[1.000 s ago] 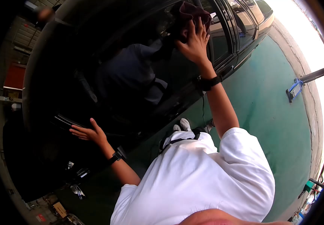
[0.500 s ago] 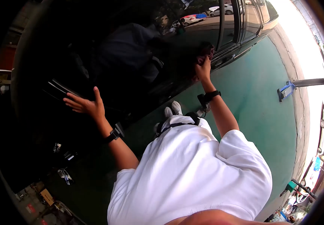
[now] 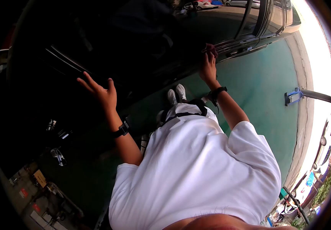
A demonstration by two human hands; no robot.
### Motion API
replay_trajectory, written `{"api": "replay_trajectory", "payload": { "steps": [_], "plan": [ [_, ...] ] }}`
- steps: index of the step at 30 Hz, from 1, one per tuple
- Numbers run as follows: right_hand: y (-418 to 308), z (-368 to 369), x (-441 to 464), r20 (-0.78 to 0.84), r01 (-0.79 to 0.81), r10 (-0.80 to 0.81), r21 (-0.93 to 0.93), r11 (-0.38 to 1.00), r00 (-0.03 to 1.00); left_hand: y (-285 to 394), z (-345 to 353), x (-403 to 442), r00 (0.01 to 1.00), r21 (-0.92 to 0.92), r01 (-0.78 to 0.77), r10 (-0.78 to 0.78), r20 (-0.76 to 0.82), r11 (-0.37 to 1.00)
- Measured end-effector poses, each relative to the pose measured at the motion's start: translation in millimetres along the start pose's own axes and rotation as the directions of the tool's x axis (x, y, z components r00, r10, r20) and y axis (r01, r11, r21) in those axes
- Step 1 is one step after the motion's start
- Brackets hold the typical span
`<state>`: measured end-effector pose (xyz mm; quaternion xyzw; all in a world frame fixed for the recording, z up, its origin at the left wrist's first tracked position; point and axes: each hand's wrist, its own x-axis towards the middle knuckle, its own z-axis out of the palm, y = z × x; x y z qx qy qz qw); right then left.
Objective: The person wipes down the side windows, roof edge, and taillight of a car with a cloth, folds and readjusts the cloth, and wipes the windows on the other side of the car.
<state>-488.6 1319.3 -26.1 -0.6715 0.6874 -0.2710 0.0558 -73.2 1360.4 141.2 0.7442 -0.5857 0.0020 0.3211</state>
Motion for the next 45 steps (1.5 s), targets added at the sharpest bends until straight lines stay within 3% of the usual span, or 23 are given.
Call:
{"api": "replay_trajectory", "payload": {
  "steps": [1, 2, 5, 8, 11, 13, 14, 17, 20, 22, 24, 27, 29, 31, 33, 35, 36, 38, 39, 41, 42, 44, 45],
  "plan": [
    [-20.3, 5.2, -14.5, 0.037, 0.086, -0.087, 0.021, 0.996, 0.996, 7.9, 3.4, -10.0, 0.998, -0.206, 0.054, -0.047, 0.040, 0.977],
    [-44.9, 8.0, -25.7, 0.096, 0.171, -0.178, 0.080, 0.982, 0.979, 12.9, 3.4, -18.1, 0.994, -0.295, 0.102, -0.083, 0.077, 0.950],
    [-87.6, 28.6, -45.5, 0.283, 0.409, -0.444, 0.177, 0.895, 0.850, 13.0, 24.0, -45.5, 0.981, -0.244, 0.063, -0.014, 0.195, 0.968],
    [-91.1, 34.8, -41.9, 0.351, 0.477, -0.520, 0.207, 0.854, 0.779, 1.6, 28.6, -51.2, 0.981, -0.283, 0.092, -0.038, 0.190, 0.955],
    [-68.7, 11.2, -19.5, 0.359, 0.508, -0.528, 0.157, 0.847, 0.769, -0.4, 27.4, -51.3, 0.976, -0.318, 0.146, -0.083, 0.203, 0.937],
    [-42.7, -6.0, -4.8, 0.282, 0.476, -0.493, 0.130, 0.870, 0.823, 1.0, 23.9, -50.5, 0.939, -0.253, 0.084, 0.009, 0.345, 0.964],
    [-33.2, -17.7, 4.8, 0.283, 0.426, -0.437, 0.103, 0.899, 0.854, 10.8, 17.8, -47.2, 0.920, -0.337, 0.198, -0.056, 0.387, 0.921],
    [-12.8, -36.0, 39.4, 0.268, 0.279, -0.276, 0.028, 0.960, 0.923, 12.9, 16.3, -47.5, 0.931, -0.353, 0.195, -0.059, 0.361, 0.915],
    [-31.4, -41.8, 65.1, 0.181, 0.410, -0.424, 0.112, 0.905, 0.887, 9.6, 28.5, -57.0, 0.974, -0.422, 0.142, -0.052, 0.218, 0.895],
    [-61.4, -39.4, 63.7, 0.321, 0.511, -0.585, 0.289, 0.809, 0.745, 14.2, 30.9, -70.0, 0.975, -0.484, 0.194, -0.114, 0.191, 0.854],
    [-99.7, -21.3, 50.0, 0.450, 0.609, -0.697, 0.348, 0.713, 0.559, 5.3, 49.9, -104.8, 0.902, -0.491, 0.399, -0.236, 0.361, 0.775],
    [-164.2, 30.0, 31.6, 0.345, 0.662, -0.846, 0.527, 0.533, 0.406, 1.6, 79.7, -151.9, 0.741, -0.493, 0.650, -0.339, 0.580, 0.578],
    [-204.6, 53.6, 10.8, 0.285, 0.666, -0.884, 0.582, 0.467, 0.371, 1.2, 86.2, -165.7, 0.741, -0.507, 0.661, -0.379, 0.554, 0.553],
    [-238.6, 66.3, -5.7, 0.276, 0.673, -0.900, 0.598, 0.435, 0.336, 2.6, 82.6, -168.4, 0.582, -0.363, 0.804, -0.499, 0.642, 0.471],
    [-249.5, 72.8, -11.9, 0.289, 0.711, -0.897, 0.548, 0.441, 0.334, -2.4, 91.1, -175.2, 0.645, -0.420, 0.762, -0.516, 0.564, 0.493],
    [-247.0, 78.2, -14.3, 0.304, 0.749, -0.891, 0.487, 0.450, 0.338, -27.8, 126.4, -193.0, 0.779, -0.635, 0.600, -0.534, 0.328, 0.486],
    [-237.9, 77.9, -14.3, 0.317, 0.733, -0.885, 0.501, 0.461, 0.340, -27.5, 128.6, -188.6, 0.782, -0.638, 0.597, -0.532, 0.326, 0.486],
    [-219.1, 69.9, -9.5, 0.332, 0.716, -0.875, 0.506, 0.481, 0.354, -24.4, 130.9, -176.1, 0.918, -0.606, 0.396, -0.268, 0.294, 0.690],
    [-209.6, 62.1, -5.5, 0.372, 0.667, -0.838, 0.510, 0.544, 0.399, -22.2, 131.2, -164.1, 0.920, -0.610, 0.387, -0.251, 0.300, 0.692],
    [-180.3, 45.5, 0.1, 0.419, 0.616, -0.794, 0.503, 0.607, 0.441, -6.6, 130.5, -139.5, 0.861, -0.305, 0.228, -0.044, 0.507, 0.925],
    [-164.0, 37.1, 7.5, 0.422, 0.580, -0.770, 0.506, 0.638, 0.479, 2.0, 132.9, -126.6, 0.864, -0.315, 0.219, -0.033, 0.502, 0.923],
    [-132.2, 23.6, 17.5, 0.418, 0.555, -0.748, 0.502, 0.663, 0.516, 23.1, 138.3, -100.6, 0.786, -0.413, -0.019, 0.268, 0.557, 0.911],
    [-116.4, 16.4, 17.2, 0.382, 0.559, -0.715, 0.449, 0.697, 0.585, 39.2, 140.3, -89.7, 0.789, -0.418, -0.027, 0.276, 0.548, 0.908]
  ]
}}
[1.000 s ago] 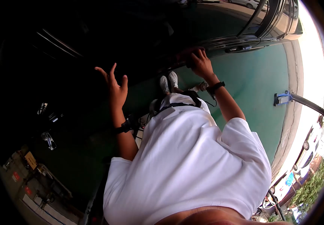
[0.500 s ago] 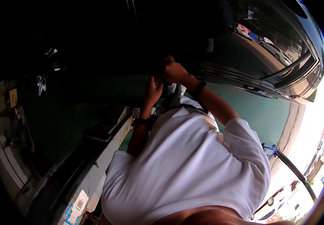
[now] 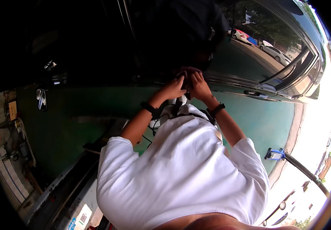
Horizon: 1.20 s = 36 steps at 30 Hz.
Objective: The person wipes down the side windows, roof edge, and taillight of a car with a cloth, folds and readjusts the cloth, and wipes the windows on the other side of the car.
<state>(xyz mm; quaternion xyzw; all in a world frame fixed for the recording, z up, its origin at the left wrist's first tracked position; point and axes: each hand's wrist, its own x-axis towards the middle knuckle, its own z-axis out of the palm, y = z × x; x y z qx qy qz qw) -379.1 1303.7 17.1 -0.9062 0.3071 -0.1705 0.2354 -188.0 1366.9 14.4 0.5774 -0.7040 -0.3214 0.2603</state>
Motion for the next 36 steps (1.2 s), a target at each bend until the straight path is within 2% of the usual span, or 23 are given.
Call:
{"api": "replay_trajectory", "payload": {
  "steps": [2, 4, 5, 6, 8, 9, 11, 12, 15, 16, 17, 20, 22, 23, 25, 27, 28, 30, 31, 33, 34, 35, 36],
  "plan": [
    [15.4, -16.5, -19.0, -0.078, -0.043, 0.039, -0.049, 0.998, 0.996, 27.6, 8.0, 27.1, 0.972, 0.027, -0.030, 0.023, 0.236, 0.999],
    [20.6, -40.9, -25.6, -0.248, -0.137, 0.145, 0.049, 0.989, 0.958, 45.1, 29.8, 52.0, 0.977, 0.007, -0.103, 0.100, 0.190, 0.995],
    [22.6, -56.5, -22.6, -0.341, -0.091, 0.113, 0.080, 0.993, 0.933, 52.3, 40.2, 63.1, 0.976, -0.017, -0.166, 0.167, 0.141, 0.986],
    [23.3, -72.4, -21.4, -0.327, -0.094, 0.112, 0.071, 0.993, 0.938, 61.4, 46.5, 70.2, 0.977, -0.033, -0.163, 0.166, 0.133, 0.986],
    [26.7, -103.9, -11.3, -0.539, -0.109, 0.061, -0.058, 0.992, 0.840, 85.9, 35.9, 84.9, 0.910, -0.099, -0.395, 0.374, -0.180, 0.913],
    [19.6, -121.5, 0.6, -0.527, -0.092, 0.046, -0.062, 0.994, 0.849, 100.5, 19.8, 88.3, 0.910, -0.098, -0.387, 0.363, -0.199, 0.917],
    [-1.4, -155.5, 25.3, -0.591, -0.157, 0.296, 0.275, 0.948, 0.751, 131.4, -16.5, 86.4, 0.733, -0.050, -0.582, 0.498, -0.463, 0.811],
    [-8.6, -165.5, 40.6, -0.582, -0.146, 0.286, 0.276, 0.950, 0.761, 136.5, -28.9, 81.4, 0.732, -0.042, -0.574, 0.489, -0.474, 0.818],
    [-31.4, -173.3, 90.8, -0.536, 0.096, 0.218, 0.497, 0.862, 0.815, 129.4, -56.1, 63.1, 0.838, -0.150, -0.433, 0.335, -0.431, 0.889],
    [-46.4, -165.7, 101.5, -0.528, 0.037, 0.179, 0.373, 0.927, 0.830, 119.6, -58.1, 56.1, 0.907, -0.347, -0.288, 0.139, -0.397, 0.893],
    [-36.9, -146.3, 114.0, -0.533, 0.111, 0.033, 0.236, 0.965, 0.845, 108.7, -58.2, 49.4, 0.945, -0.527, -0.134, -0.051, -0.322, 0.840],
    [-89.2, -108.4, 129.9, -0.341, 0.116, -0.102, 0.021, 0.993, 0.935, 58.1, -41.1, 30.0, 0.839, -0.576, -0.252, -0.121, -0.530, 0.777],
    [-94.9, -64.7, 127.7, -0.122, 0.160, -0.160, -0.015, 0.987, 0.979, 10.4, -21.0, 4.0, 0.913, -0.620, 0.033, -0.275, -0.300, 0.784],
    [-95.7, -45.1, 126.1, 0.017, 0.177, -0.177, -0.001, 0.984, 0.984, -20.9, 5.6, -7.0, 0.861, -0.432, -0.019, -0.205, -0.465, 0.902],
    [-90.6, 1.6, 125.7, 0.078, 0.116, -0.113, -0.028, 0.993, 0.991, -36.3, 9.7, -24.8, 0.780, -0.194, -0.069, -0.068, -0.623, 0.979],
    [-110.4, -8.1, 136.9, 0.023, 0.190, -0.191, 0.019, 0.982, 0.981, -17.3, -16.7, -43.7, 0.797, -0.622, 0.004, -0.378, -0.471, 0.783],
    [-125.5, -20.4, 142.0, -0.013, 0.241, -0.241, 0.080, 0.967, 0.970, -7.6, -30.1, -45.1, 0.796, -0.614, -0.002, -0.370, -0.479, 0.789],
    [-148.1, -53.9, 155.5, -0.077, 0.364, -0.357, 0.099, 0.926, 0.931, 14.6, -62.4, -45.0, 0.649, -0.643, -0.157, -0.412, -0.639, 0.750],
    [-158.4, -69.1, 161.6, -0.117, 0.369, -0.360, 0.068, 0.927, 0.926, 26.6, -80.9, -43.4, 0.592, -0.637, -0.214, -0.420, -0.688, 0.741],
    [-158.1, -76.0, 169.6, -0.182, 0.370, -0.360, 0.026, 0.929, 0.915, 46.0, -119.9, -36.1, 0.405, -0.087, -0.143, -0.022, -0.914, 0.986],
    [-148.4, -69.2, 172.8, -0.181, 0.331, -0.303, 0.149, 0.932, 0.935, 43.8, -127.9, -32.3, 0.413, -0.066, -0.163, 0.007, -0.911, 0.984],
    [-138.0, -62.4, 177.0, -0.180, 0.288, -0.245, 0.269, 0.919, 0.953, 38.6, -133.2, -27.4, 0.467, 0.022, -0.063, 0.049, -0.883, 0.998],
    [-136.3, -61.0, 175.0, -0.219, 0.288, -0.235, 0.255, 0.923, 0.947, 32.6, -137.0, -20.6, 0.522, 0.123, 0.026, 0.091, -0.848, 0.992]
  ]
}}
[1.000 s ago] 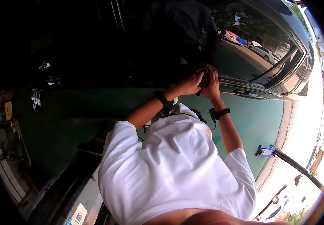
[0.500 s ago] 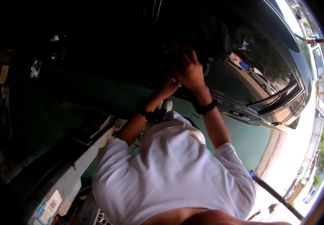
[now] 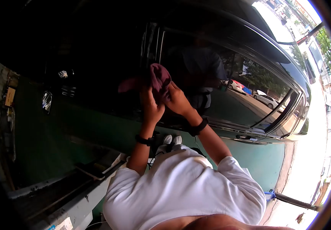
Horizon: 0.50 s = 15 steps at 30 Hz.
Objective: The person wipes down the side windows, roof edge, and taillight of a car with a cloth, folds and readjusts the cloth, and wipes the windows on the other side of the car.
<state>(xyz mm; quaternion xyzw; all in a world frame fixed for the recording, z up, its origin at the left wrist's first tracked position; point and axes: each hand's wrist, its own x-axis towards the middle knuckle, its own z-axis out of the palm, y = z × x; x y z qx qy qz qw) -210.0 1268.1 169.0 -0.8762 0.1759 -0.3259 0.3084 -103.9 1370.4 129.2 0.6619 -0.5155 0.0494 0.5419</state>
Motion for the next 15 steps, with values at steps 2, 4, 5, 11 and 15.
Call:
{"api": "replay_trajectory", "payload": {
  "steps": [2, 4, 5, 11, 15],
  "plan": [
    [-6.2, 4.7, -21.5, 0.046, -0.149, 0.144, 0.173, 0.973, 0.989, -13.6, 15.7, -4.1, 0.997, -0.076, -0.011, 0.017, 0.075, 0.997],
    [9.5, 22.7, -44.4, 0.053, -0.147, 0.141, 0.141, 0.979, 0.989, -19.2, 15.5, -15.7, 0.995, 0.132, -0.075, 0.065, 0.074, 0.988],
    [-2.3, 15.3, -46.5, 0.086, -0.207, 0.197, 0.115, 0.972, 0.977, -24.3, 8.8, -15.8, 0.993, 0.133, -0.061, 0.047, 0.109, 0.989],
    [-19.8, -24.4, -34.1, -0.031, -0.183, 0.185, 0.070, 0.981, 0.982, -25.2, -11.1, 42.4, 0.967, 0.080, -0.176, 0.158, 0.199, 0.981],
    [-5.4, -37.3, -36.9, -0.145, -0.197, 0.213, 0.119, 0.973, 0.966, 14.3, -5.5, 81.5, 0.951, 0.117, -0.219, 0.185, 0.250, 0.969]
  ]
}}
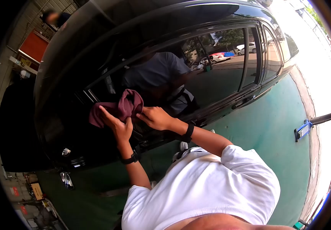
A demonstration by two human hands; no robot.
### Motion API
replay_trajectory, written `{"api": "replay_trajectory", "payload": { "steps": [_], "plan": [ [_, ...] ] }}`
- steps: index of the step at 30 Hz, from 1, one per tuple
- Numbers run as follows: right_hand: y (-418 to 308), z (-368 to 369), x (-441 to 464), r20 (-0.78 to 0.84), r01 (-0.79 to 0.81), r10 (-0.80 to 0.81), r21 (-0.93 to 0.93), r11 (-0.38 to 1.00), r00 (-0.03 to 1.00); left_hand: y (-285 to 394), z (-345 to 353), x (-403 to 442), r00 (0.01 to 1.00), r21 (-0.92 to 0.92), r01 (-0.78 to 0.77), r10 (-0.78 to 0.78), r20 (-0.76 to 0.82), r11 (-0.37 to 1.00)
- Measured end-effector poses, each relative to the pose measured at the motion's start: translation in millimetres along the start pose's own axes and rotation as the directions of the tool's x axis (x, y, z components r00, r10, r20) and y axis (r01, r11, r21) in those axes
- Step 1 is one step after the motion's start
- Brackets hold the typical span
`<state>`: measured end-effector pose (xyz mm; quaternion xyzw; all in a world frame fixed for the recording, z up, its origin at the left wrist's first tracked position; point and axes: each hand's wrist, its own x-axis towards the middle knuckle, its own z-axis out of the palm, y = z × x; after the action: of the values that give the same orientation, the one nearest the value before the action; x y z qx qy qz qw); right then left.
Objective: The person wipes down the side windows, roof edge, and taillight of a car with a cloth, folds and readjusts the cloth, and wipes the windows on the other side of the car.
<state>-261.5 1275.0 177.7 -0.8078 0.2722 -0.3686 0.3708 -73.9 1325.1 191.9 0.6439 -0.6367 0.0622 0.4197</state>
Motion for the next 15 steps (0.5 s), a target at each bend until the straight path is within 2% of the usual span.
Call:
{"api": "replay_trajectory", "payload": {
  "steps": [1, 3, 5, 7, 9, 12, 15],
  "plan": [
    [2.9, 0.2, 1.2, -0.008, -0.005, 0.005, 0.006, 1.000, 1.000, 2.1, 0.8, 12.3, 1.000, 0.003, -0.005, 0.005, 0.009, 1.000],
    [10.3, -13.7, -6.9, -0.069, 0.065, -0.069, -0.051, 0.997, 0.995, 17.3, 12.3, 33.9, 1.000, -0.124, 0.003, -0.006, -0.020, 0.992],
    [19.1, -33.8, -12.3, -0.080, 0.042, -0.046, -0.055, 0.998, 0.996, 36.8, 25.5, 53.5, 1.000, -0.195, -0.019, 0.017, -0.011, 0.981],
    [25.8, -68.3, -19.3, -0.080, 0.027, -0.031, -0.055, 0.998, 0.996, 76.0, 42.3, 67.8, 0.999, -0.261, 0.032, -0.030, 0.010, 0.965],
    [27.2, -92.1, -23.9, -0.207, 0.100, -0.101, -0.017, 0.995, 0.973, 89.9, 56.0, 72.9, 0.999, -0.211, 0.037, -0.033, 0.024, 0.977],
    [22.8, -127.5, -33.6, -0.195, 0.086, -0.081, 0.018, 0.996, 0.977, 115.7, 66.9, 74.6, 0.993, -0.296, 0.115, -0.098, 0.070, 0.948],
    [34.9, -146.9, -48.1, -0.171, 0.106, -0.102, 0.016, 0.994, 0.980, 144.3, 73.2, 78.9, 0.979, -0.203, 0.149, -0.115, 0.170, 0.968]
  ]
}}
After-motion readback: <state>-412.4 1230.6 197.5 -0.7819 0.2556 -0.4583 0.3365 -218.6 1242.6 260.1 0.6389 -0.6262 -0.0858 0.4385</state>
